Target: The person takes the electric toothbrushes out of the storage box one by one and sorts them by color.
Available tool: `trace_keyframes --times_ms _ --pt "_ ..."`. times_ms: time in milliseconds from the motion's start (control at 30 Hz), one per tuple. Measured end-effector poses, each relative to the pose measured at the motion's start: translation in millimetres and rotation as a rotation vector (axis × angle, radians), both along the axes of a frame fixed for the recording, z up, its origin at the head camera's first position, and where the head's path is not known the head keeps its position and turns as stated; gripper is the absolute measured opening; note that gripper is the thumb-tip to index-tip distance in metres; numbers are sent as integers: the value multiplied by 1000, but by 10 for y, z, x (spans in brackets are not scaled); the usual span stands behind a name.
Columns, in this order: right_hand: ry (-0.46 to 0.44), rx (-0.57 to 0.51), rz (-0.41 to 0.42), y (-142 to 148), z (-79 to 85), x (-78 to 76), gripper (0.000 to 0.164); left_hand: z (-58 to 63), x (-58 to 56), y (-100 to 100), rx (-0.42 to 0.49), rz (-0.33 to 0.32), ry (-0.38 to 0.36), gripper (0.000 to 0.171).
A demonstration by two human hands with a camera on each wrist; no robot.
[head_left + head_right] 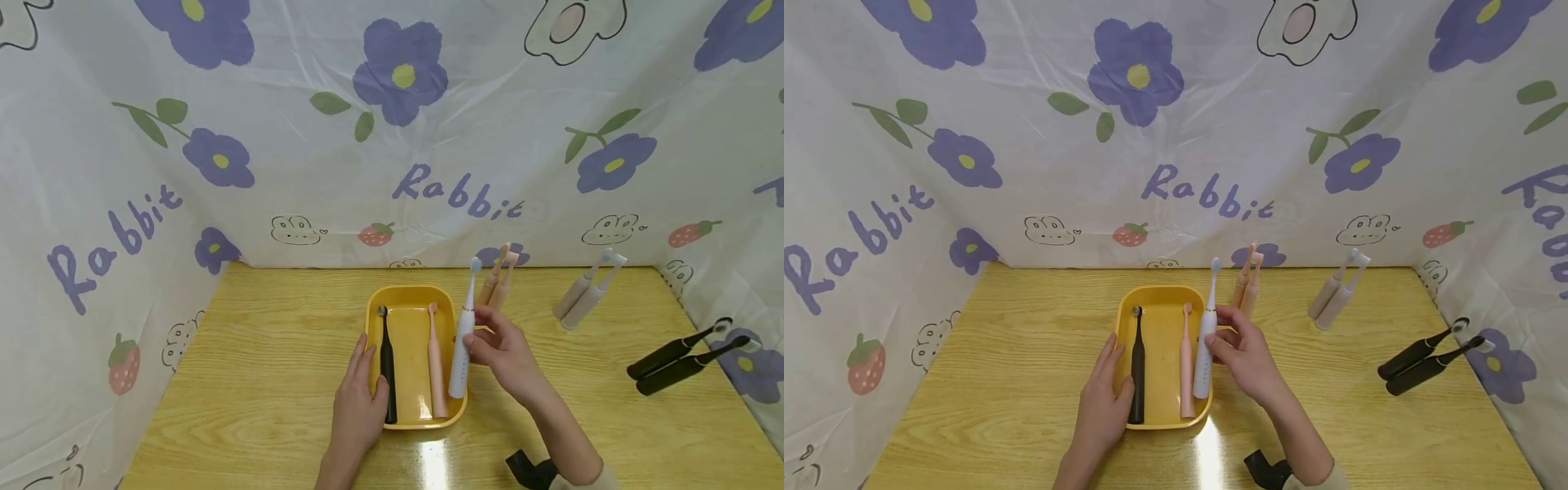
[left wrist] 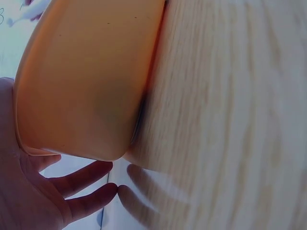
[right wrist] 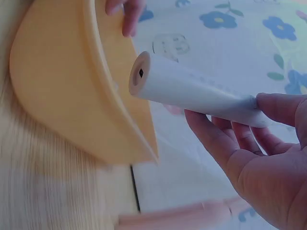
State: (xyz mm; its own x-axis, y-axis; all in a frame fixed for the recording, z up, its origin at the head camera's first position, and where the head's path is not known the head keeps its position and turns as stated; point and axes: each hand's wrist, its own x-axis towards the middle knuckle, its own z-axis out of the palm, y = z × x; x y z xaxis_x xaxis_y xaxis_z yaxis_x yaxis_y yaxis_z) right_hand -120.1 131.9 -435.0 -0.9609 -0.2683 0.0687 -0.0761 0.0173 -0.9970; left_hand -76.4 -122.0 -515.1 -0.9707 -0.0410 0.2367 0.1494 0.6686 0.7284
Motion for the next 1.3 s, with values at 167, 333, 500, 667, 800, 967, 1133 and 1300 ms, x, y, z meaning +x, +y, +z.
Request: trace_keyframes --times_ms 167,333,500,667,800,967,1133,1300 --pt "37 40 -41 224 -4 67 44 8 1 3 -8 2 -2 52" --pt "76 89 -106 474 -56 132 45 15 -11 12 -8 6 -10 52" --pt "98 106 -256 712 -168 140 44 27 -18 13 8 7 -32 53" --pt "150 193 -516 893 -279 98 44 35 -13 10 19 1 -47 53" --pt "193 331 -740 1000 -341 45 45 33 -12 10 18 3 -45 53" --pt "200 441 -914 1136 -403 -10 45 23 -5 10 16 6 -29 53" --pt "191 449 -1010 1236 -466 -61 44 23 -5 14 18 8 -25 52" --pt "180 443 -1047 1308 -549 -140 42 22 -10 13 28 4 -28 52"
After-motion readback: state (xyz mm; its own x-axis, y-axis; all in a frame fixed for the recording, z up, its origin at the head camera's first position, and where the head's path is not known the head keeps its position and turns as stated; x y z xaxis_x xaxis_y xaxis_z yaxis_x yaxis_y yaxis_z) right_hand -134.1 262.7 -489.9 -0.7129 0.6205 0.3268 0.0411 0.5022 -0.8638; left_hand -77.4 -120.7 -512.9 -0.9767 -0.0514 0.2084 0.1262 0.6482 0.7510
